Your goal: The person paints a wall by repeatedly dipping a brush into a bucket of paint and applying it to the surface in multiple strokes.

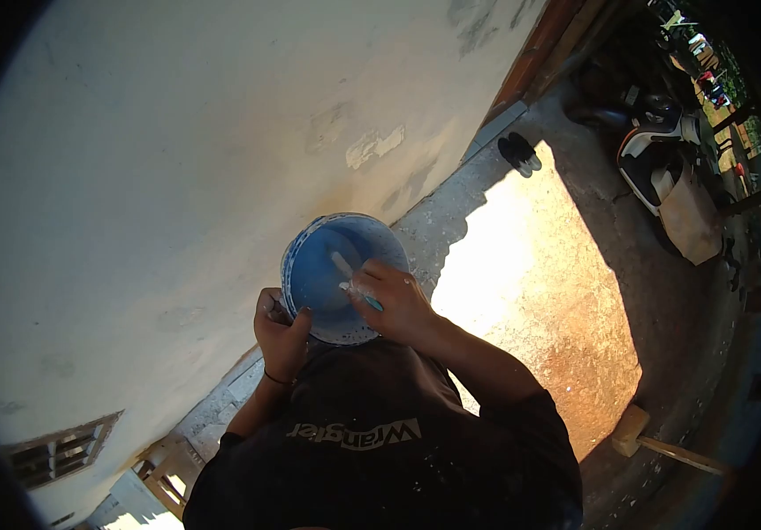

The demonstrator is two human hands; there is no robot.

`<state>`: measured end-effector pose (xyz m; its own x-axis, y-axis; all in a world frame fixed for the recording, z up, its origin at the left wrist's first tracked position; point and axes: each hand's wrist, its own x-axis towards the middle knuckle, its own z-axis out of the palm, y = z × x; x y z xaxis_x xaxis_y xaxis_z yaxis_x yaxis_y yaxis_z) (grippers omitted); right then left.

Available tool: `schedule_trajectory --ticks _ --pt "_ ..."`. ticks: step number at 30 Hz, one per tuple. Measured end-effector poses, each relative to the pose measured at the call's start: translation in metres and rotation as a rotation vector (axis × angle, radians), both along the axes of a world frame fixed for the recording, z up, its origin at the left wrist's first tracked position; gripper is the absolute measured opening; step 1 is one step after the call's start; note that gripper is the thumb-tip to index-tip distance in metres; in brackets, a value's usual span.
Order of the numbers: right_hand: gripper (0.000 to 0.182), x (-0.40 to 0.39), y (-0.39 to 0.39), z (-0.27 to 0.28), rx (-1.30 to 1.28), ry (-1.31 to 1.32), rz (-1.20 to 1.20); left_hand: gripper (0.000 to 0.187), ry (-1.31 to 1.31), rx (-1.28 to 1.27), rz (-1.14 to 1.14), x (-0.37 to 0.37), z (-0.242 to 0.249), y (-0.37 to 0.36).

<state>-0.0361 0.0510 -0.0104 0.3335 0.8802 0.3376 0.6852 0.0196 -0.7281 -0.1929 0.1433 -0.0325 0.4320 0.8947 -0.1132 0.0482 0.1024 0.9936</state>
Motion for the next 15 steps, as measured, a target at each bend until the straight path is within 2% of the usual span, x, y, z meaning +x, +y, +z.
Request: schedule_trajectory --ticks 2,3,5,6,8,9,10,12,14,15 --pt "0.011 0.008 0.001 0.001 -0.05 0.376 -0.025 0.027 0.063 0.014 -0.032 -0.001 0.0 -0.001" --pt "0.011 0.007 0.0 -0.001 -0.047 0.378 -0.028 0.027 0.056 0.008 -0.027 0.0 0.002 -0.002" --pt "0.014 0.007 -0.002 -0.005 -0.011 -0.002 0.03 0.027 0.043 0.007 -0.019 0.004 0.002 -0.001" --pt "0.014 0.009 -0.002 -0.006 -0.009 0.0 0.026 0.027 0.033 0.002 -0.011 0.004 0.0 -0.002" --pt "0.014 0.014 -0.001 -0.006 -0.195 0.793 -0.202 0.026 0.022 0.004 -0.012 0.005 -0.001 -0.003" --pt "0.014 0.012 -0.004 -0.008 -0.039 0.623 -0.164 0.026 0.042 -0.011 -0.013 0.006 0.0 -0.003" --pt "0.014 0.014 -0.005 -0.015 0.123 0.341 -0.071 0.026 0.062 -0.024 -0.013 0.006 0.001 -0.003" --pt "0.012 0.018 -0.01 -0.018 0.182 0.385 -0.254 0.025 0.036 -0.031 0.004 0.003 -0.007 0.0" --pt "0.002 0.029 -0.019 -0.021 0.265 1.123 -0.447 0.024 0.011 -0.027 0.02 -0.004 -0.009 0.004" --pt "0.002 0.035 -0.023 -0.027 0.494 1.28 -0.417 0.023 -0.022 -0.072 0.055 -0.01 -0.008 0.006"
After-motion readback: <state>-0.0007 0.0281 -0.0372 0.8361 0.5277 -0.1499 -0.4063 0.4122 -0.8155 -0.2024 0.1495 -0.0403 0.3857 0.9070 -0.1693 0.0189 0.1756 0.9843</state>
